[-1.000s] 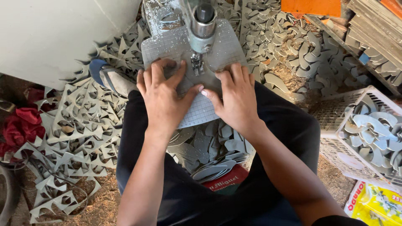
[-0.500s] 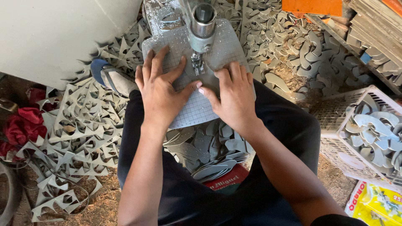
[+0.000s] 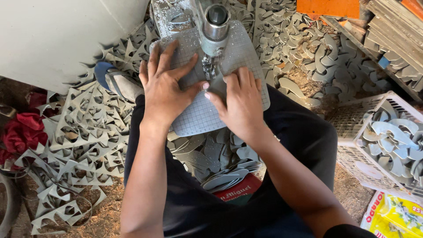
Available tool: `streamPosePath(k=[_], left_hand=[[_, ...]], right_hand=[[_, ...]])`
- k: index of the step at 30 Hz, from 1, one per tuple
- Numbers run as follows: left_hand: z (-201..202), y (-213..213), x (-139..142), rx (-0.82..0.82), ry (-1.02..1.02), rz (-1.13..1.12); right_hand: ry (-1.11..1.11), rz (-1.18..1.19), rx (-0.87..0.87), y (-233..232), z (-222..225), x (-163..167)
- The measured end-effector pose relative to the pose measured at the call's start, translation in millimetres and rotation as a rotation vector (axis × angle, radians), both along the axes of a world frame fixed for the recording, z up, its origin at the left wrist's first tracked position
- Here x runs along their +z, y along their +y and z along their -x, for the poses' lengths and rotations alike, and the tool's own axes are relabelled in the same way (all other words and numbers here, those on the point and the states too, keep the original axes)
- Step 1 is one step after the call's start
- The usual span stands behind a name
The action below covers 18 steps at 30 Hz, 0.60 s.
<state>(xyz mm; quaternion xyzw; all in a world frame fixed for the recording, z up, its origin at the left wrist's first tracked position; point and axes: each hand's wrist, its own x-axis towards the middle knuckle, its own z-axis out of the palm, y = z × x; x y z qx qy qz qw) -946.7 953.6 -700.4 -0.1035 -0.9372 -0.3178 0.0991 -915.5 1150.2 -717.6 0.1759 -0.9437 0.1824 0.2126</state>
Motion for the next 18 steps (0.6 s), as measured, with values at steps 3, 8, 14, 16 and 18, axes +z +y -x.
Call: streamPosePath(k=[3,8,14,16,18], left_hand=[[5,0,0,0.012,-0.012,0.018],[10,-2,0,-0.001,-0.059,0.005],[15,-5,2,-0.023,-0.049,-0.012],[17,-5,2,-0.027,-0.076,-0.030],[19,-6,2,-0.040,-0.085,-0.040]], right_hand=[[0.044,-0.116,0.135,18,-4,14],[-0.110,-0.039,0.319,52,-12,21],[-0.084,-0.028,0.316,52,-7,10],[-0.082,-0.040,0.311,51,-6,11],[-0.078,-0.045,0.310,50,-7,13]])
